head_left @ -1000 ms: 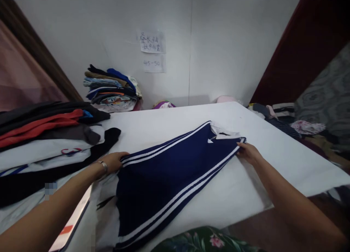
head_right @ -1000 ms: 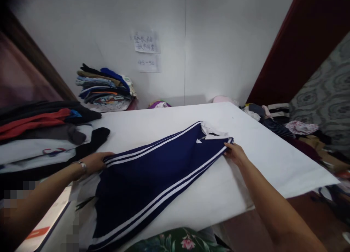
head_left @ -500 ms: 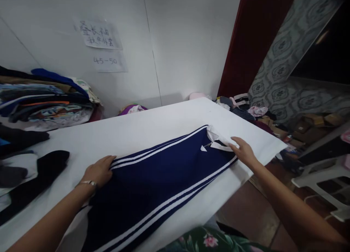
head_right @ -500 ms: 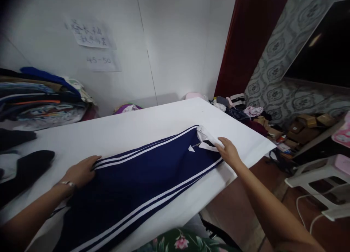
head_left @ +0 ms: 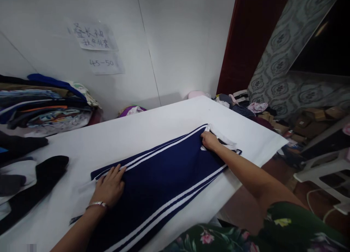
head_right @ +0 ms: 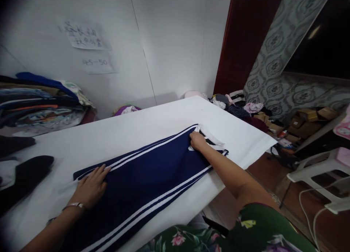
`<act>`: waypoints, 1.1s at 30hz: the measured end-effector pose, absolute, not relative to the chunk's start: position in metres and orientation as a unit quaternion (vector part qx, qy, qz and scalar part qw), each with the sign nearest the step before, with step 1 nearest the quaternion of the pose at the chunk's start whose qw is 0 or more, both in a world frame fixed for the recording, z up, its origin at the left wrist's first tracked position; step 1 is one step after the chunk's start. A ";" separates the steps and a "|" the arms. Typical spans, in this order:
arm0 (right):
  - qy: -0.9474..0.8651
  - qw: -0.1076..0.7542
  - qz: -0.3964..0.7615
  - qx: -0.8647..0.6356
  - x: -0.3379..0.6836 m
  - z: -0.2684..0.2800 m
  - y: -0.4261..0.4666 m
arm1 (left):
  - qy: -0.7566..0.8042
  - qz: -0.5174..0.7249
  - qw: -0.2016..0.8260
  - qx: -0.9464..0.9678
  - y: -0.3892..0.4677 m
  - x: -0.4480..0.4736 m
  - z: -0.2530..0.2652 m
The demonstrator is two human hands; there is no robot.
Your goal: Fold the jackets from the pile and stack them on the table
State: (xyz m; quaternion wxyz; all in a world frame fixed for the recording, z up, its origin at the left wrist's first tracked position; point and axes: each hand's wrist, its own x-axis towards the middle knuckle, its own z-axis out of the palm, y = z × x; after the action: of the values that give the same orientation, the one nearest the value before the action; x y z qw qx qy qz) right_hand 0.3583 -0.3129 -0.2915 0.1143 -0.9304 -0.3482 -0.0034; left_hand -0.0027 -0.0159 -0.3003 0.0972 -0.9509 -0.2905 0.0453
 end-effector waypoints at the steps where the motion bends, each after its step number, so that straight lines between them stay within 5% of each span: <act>1: -0.363 0.110 0.004 -0.925 0.356 -0.293 -0.312 | -0.291 0.048 0.099 -0.950 -0.017 -0.002 -0.300; 13: -0.342 0.190 -0.071 -0.917 0.395 -0.279 -0.318 | -0.302 0.045 0.074 -0.949 -0.020 -0.001 -0.298; 20: -0.367 0.089 0.060 -0.924 0.383 -0.312 -0.290 | -0.318 0.078 0.067 -0.942 -0.031 0.000 -0.292; 33: -0.398 0.106 -0.005 -0.911 0.416 -0.304 -0.289 | -0.363 -0.009 -0.036 -0.931 -0.004 0.003 -0.253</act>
State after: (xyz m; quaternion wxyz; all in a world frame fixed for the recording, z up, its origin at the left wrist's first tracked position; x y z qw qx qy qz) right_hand 0.4164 -0.2892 -0.3041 0.1062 -0.9112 -0.3979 -0.0054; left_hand 0.0030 -0.0043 -0.2530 -0.0358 -0.9310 -0.3632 -0.0091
